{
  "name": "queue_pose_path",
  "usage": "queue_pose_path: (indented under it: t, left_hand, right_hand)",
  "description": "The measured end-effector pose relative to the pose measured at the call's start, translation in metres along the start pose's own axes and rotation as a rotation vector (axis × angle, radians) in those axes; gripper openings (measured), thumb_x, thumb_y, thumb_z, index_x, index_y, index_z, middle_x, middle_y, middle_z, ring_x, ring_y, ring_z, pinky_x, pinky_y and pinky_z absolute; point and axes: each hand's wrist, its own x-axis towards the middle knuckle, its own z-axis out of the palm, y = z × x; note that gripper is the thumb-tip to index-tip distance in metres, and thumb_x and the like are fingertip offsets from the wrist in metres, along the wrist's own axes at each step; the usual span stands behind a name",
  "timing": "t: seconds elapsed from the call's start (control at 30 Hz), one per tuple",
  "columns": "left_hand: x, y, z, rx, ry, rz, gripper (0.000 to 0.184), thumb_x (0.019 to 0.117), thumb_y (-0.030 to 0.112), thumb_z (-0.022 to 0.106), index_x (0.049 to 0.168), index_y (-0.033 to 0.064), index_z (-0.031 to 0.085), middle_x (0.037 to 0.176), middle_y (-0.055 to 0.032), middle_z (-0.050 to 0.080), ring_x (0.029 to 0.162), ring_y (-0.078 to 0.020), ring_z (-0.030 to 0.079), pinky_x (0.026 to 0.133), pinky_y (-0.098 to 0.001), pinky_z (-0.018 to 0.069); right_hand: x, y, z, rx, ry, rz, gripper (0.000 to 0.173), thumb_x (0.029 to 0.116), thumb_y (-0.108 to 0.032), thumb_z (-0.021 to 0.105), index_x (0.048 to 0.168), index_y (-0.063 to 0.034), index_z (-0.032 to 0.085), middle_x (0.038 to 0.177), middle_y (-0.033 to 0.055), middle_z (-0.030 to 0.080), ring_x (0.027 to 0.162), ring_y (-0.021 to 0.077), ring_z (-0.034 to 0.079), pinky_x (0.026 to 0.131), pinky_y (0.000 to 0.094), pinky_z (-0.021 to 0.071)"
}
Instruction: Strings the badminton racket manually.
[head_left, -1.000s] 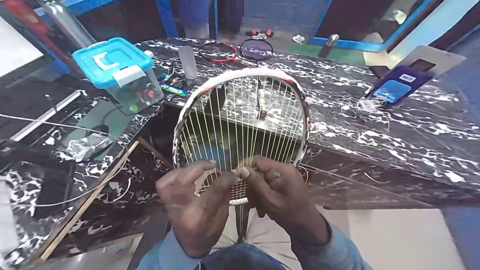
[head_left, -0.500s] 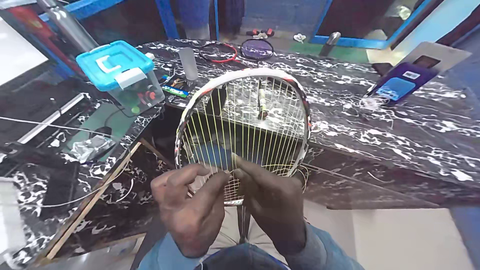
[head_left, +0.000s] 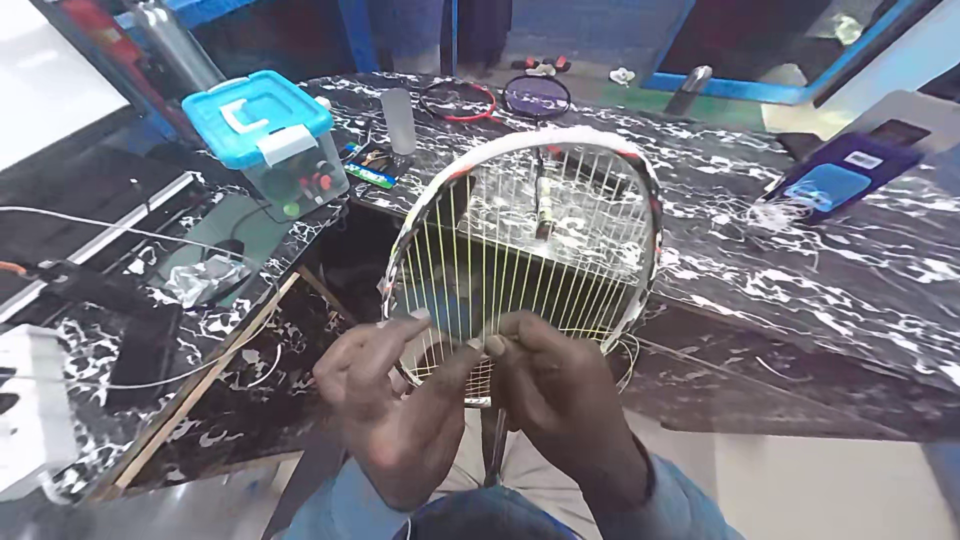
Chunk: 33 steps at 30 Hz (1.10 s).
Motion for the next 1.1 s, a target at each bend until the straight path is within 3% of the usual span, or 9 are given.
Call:
queue_pose_path:
  t: [0.13,0.27,0.4,0.5,0.6,0.7,0.83,0.97,1.1]
  left_hand:
    - [0.000,-0.002,0.000,-0.037,0.028,-0.003,0.013,0.0847,0.013,0.081,0.094,0.0223,0.078,0.125,0.0001,0.059,0.123,-0.0175,0.051,0.103,-0.0333,0.0437]
    - [0.004,0.000,-0.004,-0.126,0.050,-0.099,0.008,0.0880,0.016,0.079,0.092,0.0210,0.075,0.133,0.0006,0.054,0.128,-0.0123,0.053,0.107,-0.0279,0.0485]
    - [0.008,0.000,-0.012,-0.211,-0.024,-0.199,0.012,0.0936,0.016,0.074,0.102,0.0085,0.079,0.134,-0.0169,0.066,0.118,-0.0248,0.068,0.094,-0.0342,0.0622]
    - [0.006,0.006,-0.016,-0.100,-0.117,-0.179,0.026,0.0911,0.020,0.079,0.116,0.0112,0.077,0.142,-0.0202,0.060,0.116,-0.0212,0.069,0.091,-0.0289,0.0611]
    - [0.004,0.007,-0.015,-0.056,-0.133,-0.139,0.021,0.0889,0.014,0.081,0.110,0.0117,0.080,0.144,-0.0261,0.057,0.109,-0.0235,0.072,0.087,-0.0306,0.0624]
    - [0.002,0.004,-0.013,-0.069,-0.107,-0.121,0.012,0.0871,0.006,0.078,0.097,0.0128,0.082,0.140,-0.0271,0.059,0.094,-0.0222,0.074,0.079,-0.0316,0.0632]
    - [0.003,0.006,-0.013,-0.048,-0.119,-0.113,0.011,0.0899,0.007,0.075,0.097,0.0126,0.082,0.136,-0.0238,0.064,0.098,-0.0208,0.074,0.082,-0.0305,0.0627]
    - [0.003,0.007,-0.011,-0.036,-0.134,-0.105,0.011,0.0924,0.008,0.072,0.099,0.0115,0.080,0.137,-0.0239,0.063,0.098,-0.0195,0.074,0.080,-0.0280,0.0619]
    - [0.003,0.006,-0.008,-0.040,-0.101,-0.094,0.012,0.0934,0.009,0.074,0.105,0.0096,0.077,0.139,-0.0245,0.062,0.104,-0.0237,0.073,0.078,-0.0284,0.0629]
  right_hand:
    - [-0.002,-0.008,-0.001,-0.033,0.008,0.040,0.028,0.1069,-0.017,0.049,0.123,-0.0041,0.068,0.067,-0.0036,0.065,0.050,0.0032,0.061,0.045,0.0231,0.0557]
    - [0.007,-0.011,0.003,-0.101,0.108,0.037,0.015,0.1000,-0.020,0.064,0.101,-0.0088,0.074,0.060,-0.0067,0.061,0.047,-0.0013,0.054,0.042,0.0172,0.0471]
    - [0.007,-0.009,0.018,-0.473,0.308,-0.111,0.017,0.0964,-0.020,0.065,0.094,-0.0067,0.076,0.056,-0.0038,0.056,0.045,0.0019,0.047,0.042,0.0199,0.0401]
    - [0.010,-0.010,0.011,-0.108,0.119,0.024,0.015,0.1007,-0.017,0.060,0.099,-0.0081,0.073,0.057,-0.0064,0.057,0.044,-0.0005,0.051,0.040,0.0181,0.0448]
    - [0.011,-0.009,0.002,0.160,-0.046,0.121,0.016,0.1048,-0.018,0.056,0.099,-0.0080,0.067,0.056,-0.0049,0.056,0.042,0.0036,0.054,0.036,0.0222,0.0486]
    - [0.001,-0.010,0.012,-0.161,0.119,-0.029,0.019,0.1042,-0.019,0.057,0.103,-0.0056,0.069,0.063,-0.0040,0.061,0.049,0.0013,0.056,0.044,0.0196,0.0497]
    - [-0.012,0.000,0.034,-0.549,0.520,-0.262,0.042,0.0969,-0.016,0.070,0.131,0.0070,0.061,0.066,0.0048,0.065,0.052,0.0062,0.057,0.050,0.0195,0.0493]
    - [-0.012,0.005,0.034,-0.476,0.550,-0.305,0.013,0.0947,-0.011,0.071,0.104,-0.0006,0.072,0.076,0.0067,0.072,0.061,0.0049,0.065,0.057,0.0163,0.0543]
    - [-0.010,0.001,0.028,-0.527,0.490,-0.296,0.022,0.0966,-0.009,0.067,0.114,0.0024,0.075,0.072,0.0079,0.072,0.056,0.0073,0.063,0.051,0.0196,0.0516]
